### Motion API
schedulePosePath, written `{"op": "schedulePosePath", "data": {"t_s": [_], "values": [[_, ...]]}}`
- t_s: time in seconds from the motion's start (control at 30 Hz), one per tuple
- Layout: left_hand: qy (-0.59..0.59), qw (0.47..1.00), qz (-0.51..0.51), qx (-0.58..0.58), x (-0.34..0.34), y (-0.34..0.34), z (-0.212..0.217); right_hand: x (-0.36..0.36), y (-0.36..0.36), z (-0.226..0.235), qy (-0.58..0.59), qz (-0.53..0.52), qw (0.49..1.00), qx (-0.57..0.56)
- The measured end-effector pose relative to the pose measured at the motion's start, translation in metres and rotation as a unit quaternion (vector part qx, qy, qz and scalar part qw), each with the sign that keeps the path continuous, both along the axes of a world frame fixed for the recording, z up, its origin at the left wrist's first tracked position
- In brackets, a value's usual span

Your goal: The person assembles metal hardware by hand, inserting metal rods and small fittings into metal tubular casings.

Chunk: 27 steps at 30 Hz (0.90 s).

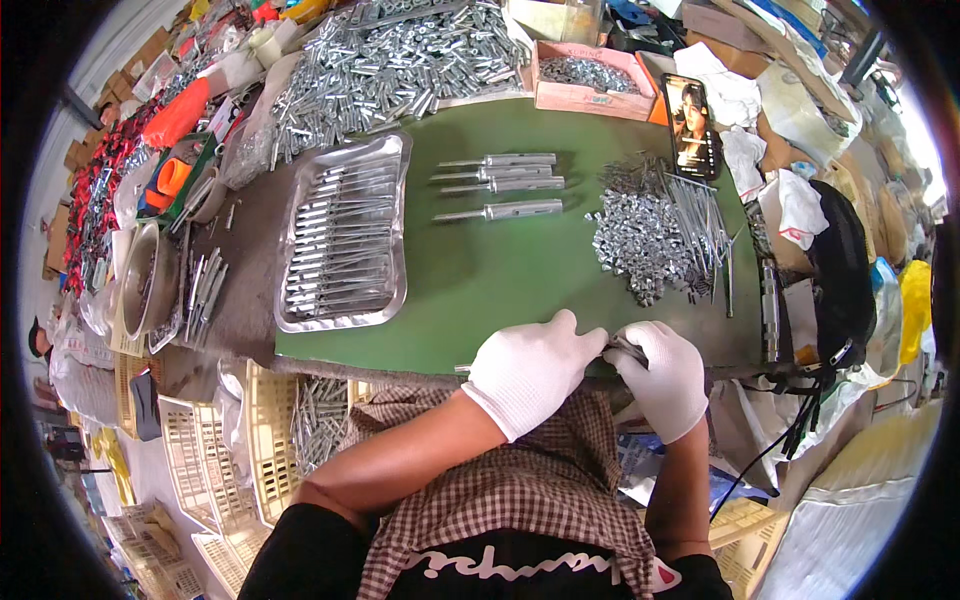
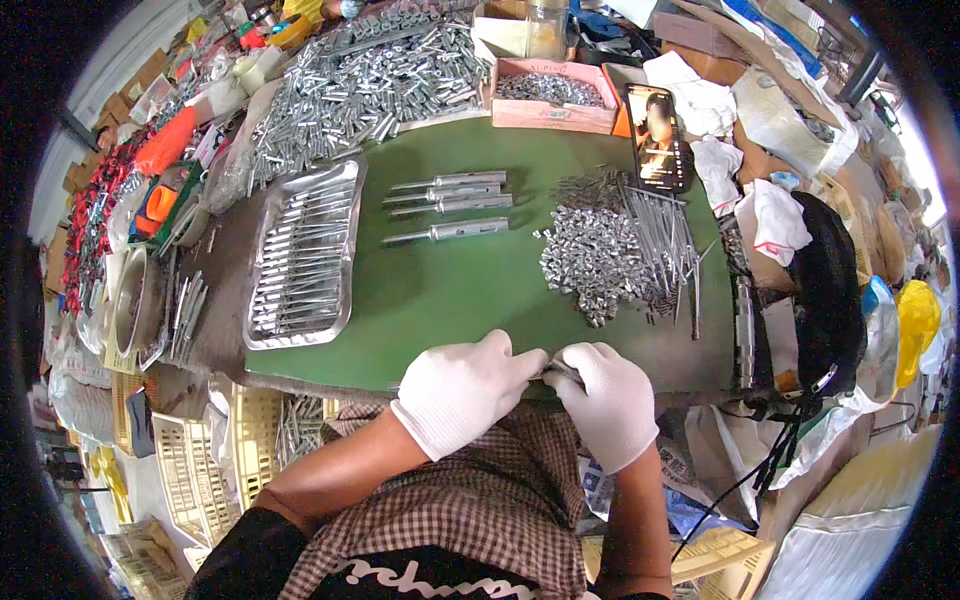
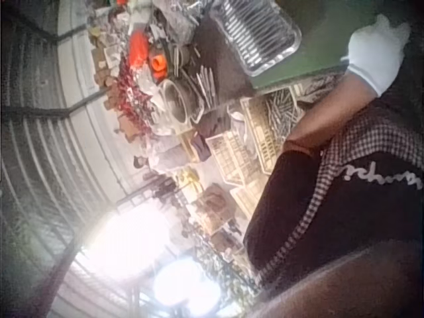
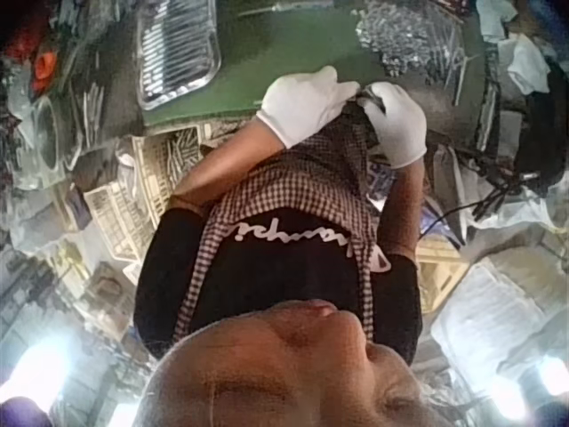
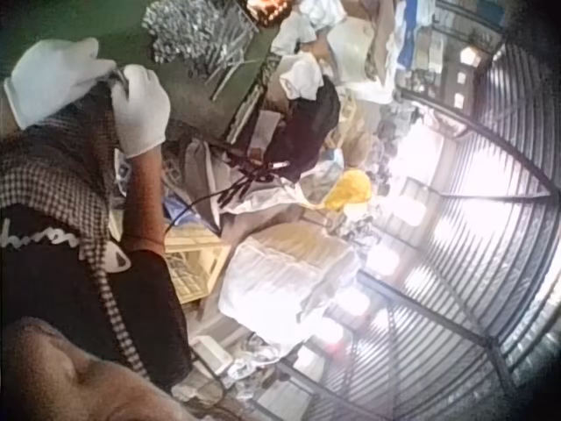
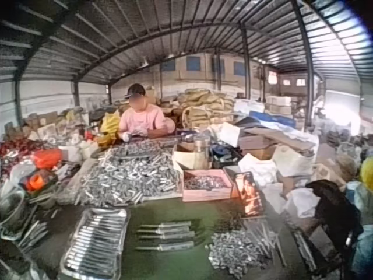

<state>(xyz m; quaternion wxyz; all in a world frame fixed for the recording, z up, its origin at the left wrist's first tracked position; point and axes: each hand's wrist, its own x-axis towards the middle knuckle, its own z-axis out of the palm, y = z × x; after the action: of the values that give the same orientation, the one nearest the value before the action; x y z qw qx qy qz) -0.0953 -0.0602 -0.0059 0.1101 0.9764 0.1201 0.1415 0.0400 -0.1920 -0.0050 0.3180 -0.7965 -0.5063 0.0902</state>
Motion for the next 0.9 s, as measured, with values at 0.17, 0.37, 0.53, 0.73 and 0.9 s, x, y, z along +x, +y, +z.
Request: {"op": "schedulePosePath", "data": {"t_s": [0.17, 0.37, 0.53, 0.73, 0.9], "values": [[-0.016, 1.000, -0.001, 0.000, 0.000, 0.000, -0.004, 0.000, 0.003, -0.002, 0.025, -0.010, 1.000, 0.009], [-0.005, 1.000, -0.006, 0.011, 0.000, 0.001, -0.003, 0.024, 0.002, -0.004, -0.076, -0.137, 0.985, 0.077], [-0.006, 1.000, -0.004, 0.009, 0.000, 0.000, -0.003, 0.034, 0.006, -0.018, -0.138, -0.096, 0.985, 0.025], [0.001, 1.000, -0.003, 0.010, -0.001, 0.000, -0.003, 0.033, 0.012, -0.015, -0.134, -0.080, 0.988, 0.001], [-0.020, 1.000, -0.009, 0.014, 0.000, 0.001, -0.006, 0.031, 0.002, -0.012, -0.141, -0.085, 0.985, 0.040]]}}
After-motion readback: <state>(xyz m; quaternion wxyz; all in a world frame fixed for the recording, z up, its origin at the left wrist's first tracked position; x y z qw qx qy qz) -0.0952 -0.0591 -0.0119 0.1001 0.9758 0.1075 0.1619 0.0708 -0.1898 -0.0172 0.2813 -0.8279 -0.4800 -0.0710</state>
